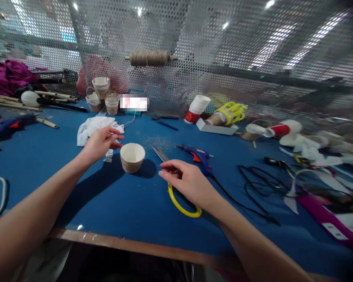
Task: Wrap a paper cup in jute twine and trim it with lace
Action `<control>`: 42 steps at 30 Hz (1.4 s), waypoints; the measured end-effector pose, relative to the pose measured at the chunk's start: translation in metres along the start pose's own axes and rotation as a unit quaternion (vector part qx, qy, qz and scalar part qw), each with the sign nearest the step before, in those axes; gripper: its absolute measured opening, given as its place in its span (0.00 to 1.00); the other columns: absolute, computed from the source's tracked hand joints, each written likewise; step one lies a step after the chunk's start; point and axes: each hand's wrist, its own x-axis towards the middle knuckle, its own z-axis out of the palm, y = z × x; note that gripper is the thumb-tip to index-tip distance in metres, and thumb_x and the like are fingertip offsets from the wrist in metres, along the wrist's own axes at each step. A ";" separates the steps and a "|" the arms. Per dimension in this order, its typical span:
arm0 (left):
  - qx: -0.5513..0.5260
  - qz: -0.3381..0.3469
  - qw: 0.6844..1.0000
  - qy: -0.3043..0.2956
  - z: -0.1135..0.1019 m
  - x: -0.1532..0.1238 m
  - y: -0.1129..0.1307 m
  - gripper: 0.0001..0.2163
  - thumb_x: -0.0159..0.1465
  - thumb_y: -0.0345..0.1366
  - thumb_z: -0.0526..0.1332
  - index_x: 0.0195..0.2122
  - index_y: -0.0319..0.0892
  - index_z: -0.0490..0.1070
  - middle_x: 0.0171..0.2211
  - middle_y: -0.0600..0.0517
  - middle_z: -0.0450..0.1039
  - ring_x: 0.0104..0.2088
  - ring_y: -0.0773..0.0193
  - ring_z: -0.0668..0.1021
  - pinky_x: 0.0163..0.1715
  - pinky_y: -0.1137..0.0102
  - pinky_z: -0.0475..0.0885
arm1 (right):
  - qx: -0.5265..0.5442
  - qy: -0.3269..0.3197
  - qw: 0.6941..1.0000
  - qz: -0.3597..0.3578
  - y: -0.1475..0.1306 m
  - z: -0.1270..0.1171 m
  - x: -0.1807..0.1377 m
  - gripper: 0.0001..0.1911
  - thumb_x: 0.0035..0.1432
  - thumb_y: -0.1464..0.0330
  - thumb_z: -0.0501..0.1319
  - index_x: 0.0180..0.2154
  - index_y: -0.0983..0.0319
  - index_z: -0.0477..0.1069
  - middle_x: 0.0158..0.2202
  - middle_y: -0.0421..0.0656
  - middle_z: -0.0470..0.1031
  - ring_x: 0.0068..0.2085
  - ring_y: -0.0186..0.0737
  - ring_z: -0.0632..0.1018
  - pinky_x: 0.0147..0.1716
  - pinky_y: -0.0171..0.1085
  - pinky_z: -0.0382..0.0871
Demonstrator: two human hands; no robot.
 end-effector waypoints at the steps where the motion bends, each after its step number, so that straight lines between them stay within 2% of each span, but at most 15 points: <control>1: -0.012 0.005 1.000 0.013 -0.001 -0.001 0.004 0.02 0.56 0.30 0.57 0.31 0.38 0.67 0.30 0.46 0.78 0.23 0.66 0.78 0.27 0.69 0.74 | 0.010 0.003 1.000 -0.001 0.000 0.000 0.000 0.09 0.54 0.66 0.60 0.36 0.64 0.73 0.32 0.44 0.76 0.31 0.36 0.76 0.30 0.34 0.70; 5: -0.123 0.062 0.987 0.082 0.003 -0.014 0.025 0.06 0.57 0.35 0.59 0.29 0.37 0.70 0.24 0.51 0.77 0.26 0.65 0.79 0.32 0.70 0.74 | 0.045 0.062 0.996 -0.052 0.000 -0.001 -0.003 0.09 0.56 0.64 0.59 0.35 0.63 0.72 0.30 0.43 0.76 0.31 0.36 0.75 0.31 0.35 0.70; 6: -0.172 0.066 0.980 0.076 0.006 -0.021 0.031 0.07 0.59 0.36 0.58 0.29 0.37 0.71 0.24 0.51 0.77 0.27 0.65 0.80 0.33 0.69 0.74 | 0.050 0.090 0.992 -0.077 0.000 -0.001 -0.004 0.08 0.56 0.64 0.59 0.35 0.62 0.72 0.31 0.42 0.76 0.31 0.36 0.75 0.32 0.36 0.70; 9: -0.322 -0.014 0.944 -0.064 0.023 -0.048 0.047 0.12 0.64 0.36 0.51 0.34 0.36 0.72 0.31 0.48 0.79 0.34 0.63 0.80 0.38 0.67 0.74 | 0.053 0.189 0.964 -0.177 -0.004 0.000 -0.009 0.07 0.56 0.66 0.59 0.38 0.61 0.70 0.35 0.43 0.74 0.35 0.37 0.74 0.35 0.38 0.70; 11: -0.382 -0.106 0.896 -0.199 0.037 -0.066 0.052 0.14 0.66 0.35 0.49 0.38 0.35 0.72 0.38 0.44 0.78 0.40 0.60 0.79 0.42 0.67 0.72 | 0.036 0.237 0.939 -0.248 -0.006 0.001 -0.013 0.10 0.55 0.67 0.60 0.41 0.61 0.68 0.40 0.46 0.72 0.40 0.40 0.73 0.39 0.41 0.70; 12: -0.408 -0.148 0.870 -0.236 0.044 -0.073 0.052 0.14 0.66 0.37 0.49 0.39 0.34 0.72 0.41 0.43 0.77 0.43 0.59 0.78 0.44 0.68 0.72 | 0.019 0.246 0.929 -0.274 -0.007 0.002 -0.015 0.13 0.54 0.67 0.61 0.43 0.61 0.68 0.42 0.47 0.70 0.43 0.42 0.72 0.41 0.43 0.69; 16: -0.449 -0.247 0.808 -0.292 0.059 -0.086 0.046 0.20 0.65 0.45 0.48 0.39 0.32 0.71 0.38 0.41 0.76 0.41 0.62 0.77 0.39 0.74 0.71 | -0.050 0.213 0.928 -0.303 -0.009 0.009 -0.018 0.17 0.51 0.66 0.64 0.43 0.64 0.70 0.44 0.51 0.68 0.47 0.47 0.70 0.45 0.47 0.66; 19: -0.469 -0.277 0.783 -0.301 0.062 -0.086 0.042 0.22 0.66 0.48 0.45 0.38 0.34 0.70 0.33 0.45 0.74 0.34 0.67 0.76 0.36 0.76 0.69 | -0.062 0.186 0.932 -0.305 -0.009 0.016 -0.016 0.06 0.53 0.70 0.62 0.36 0.63 0.73 0.41 0.49 0.71 0.44 0.45 0.71 0.42 0.46 0.67; 22: -0.475 -0.302 0.765 -0.312 0.060 -0.085 0.042 0.24 0.65 0.51 0.42 0.41 0.36 0.68 0.30 0.48 0.72 0.33 0.67 0.75 0.39 0.72 0.68 | -0.063 0.199 0.926 -0.315 -0.007 0.020 -0.013 0.04 0.56 0.74 0.59 0.29 0.62 0.71 0.35 0.47 0.73 0.39 0.43 0.72 0.38 0.45 0.67; 28: -0.482 -0.290 0.749 -0.350 0.054 -0.084 0.043 0.28 0.63 0.56 0.40 0.52 0.39 0.60 0.36 0.45 0.72 0.41 0.59 0.75 0.44 0.65 0.65 | -0.060 0.225 0.923 -0.306 -0.004 0.017 -0.011 0.08 0.59 0.74 0.54 0.27 0.63 0.65 0.29 0.47 0.71 0.35 0.42 0.72 0.34 0.44 0.67; 31: -0.491 -0.287 0.749 -0.341 0.054 -0.083 0.042 0.28 0.63 0.55 0.40 0.52 0.38 0.59 0.37 0.45 0.72 0.40 0.61 0.75 0.43 0.65 0.65 | -0.063 0.200 0.920 -0.332 -0.005 0.017 -0.012 0.05 0.58 0.71 0.56 0.30 0.62 0.67 0.31 0.46 0.72 0.37 0.42 0.73 0.35 0.43 0.68; 34: -0.485 -0.283 0.756 -0.337 0.056 -0.083 0.040 0.28 0.62 0.56 0.41 0.52 0.39 0.60 0.37 0.46 0.71 0.37 0.63 0.75 0.43 0.66 0.65 | -0.097 0.205 0.900 -0.371 -0.005 0.021 -0.013 0.03 0.57 0.74 0.58 0.33 0.62 0.68 0.31 0.45 0.73 0.38 0.42 0.74 0.37 0.43 0.67; 37: -0.431 -0.240 0.789 -0.366 0.055 -0.085 0.039 0.31 0.59 0.60 0.45 0.54 0.40 0.59 0.39 0.45 0.72 0.41 0.59 0.75 0.45 0.63 0.66 | -0.088 0.224 0.905 -0.351 -0.002 0.022 -0.012 0.05 0.58 0.75 0.56 0.30 0.62 0.66 0.30 0.44 0.73 0.37 0.40 0.73 0.36 0.42 0.67; 40: -0.271 -0.065 0.892 -0.356 0.043 -0.084 0.042 0.28 0.59 0.55 0.52 0.54 0.43 0.59 0.44 0.44 0.72 0.44 0.56 0.74 0.46 0.60 0.65 | -0.061 0.238 0.934 -0.259 0.003 0.018 -0.010 0.07 0.60 0.71 0.53 0.28 0.61 0.63 0.29 0.44 0.71 0.34 0.39 0.72 0.34 0.41 0.67; 42: -0.083 0.118 0.958 -0.249 0.030 -0.077 0.044 0.22 0.60 0.44 0.58 0.54 0.45 0.60 0.46 0.45 0.71 0.45 0.58 0.73 0.48 0.61 0.64 | -0.053 0.229 0.952 -0.199 0.006 0.016 -0.009 0.09 0.60 0.68 0.53 0.28 0.61 0.63 0.27 0.42 0.70 0.30 0.37 0.71 0.32 0.38 0.67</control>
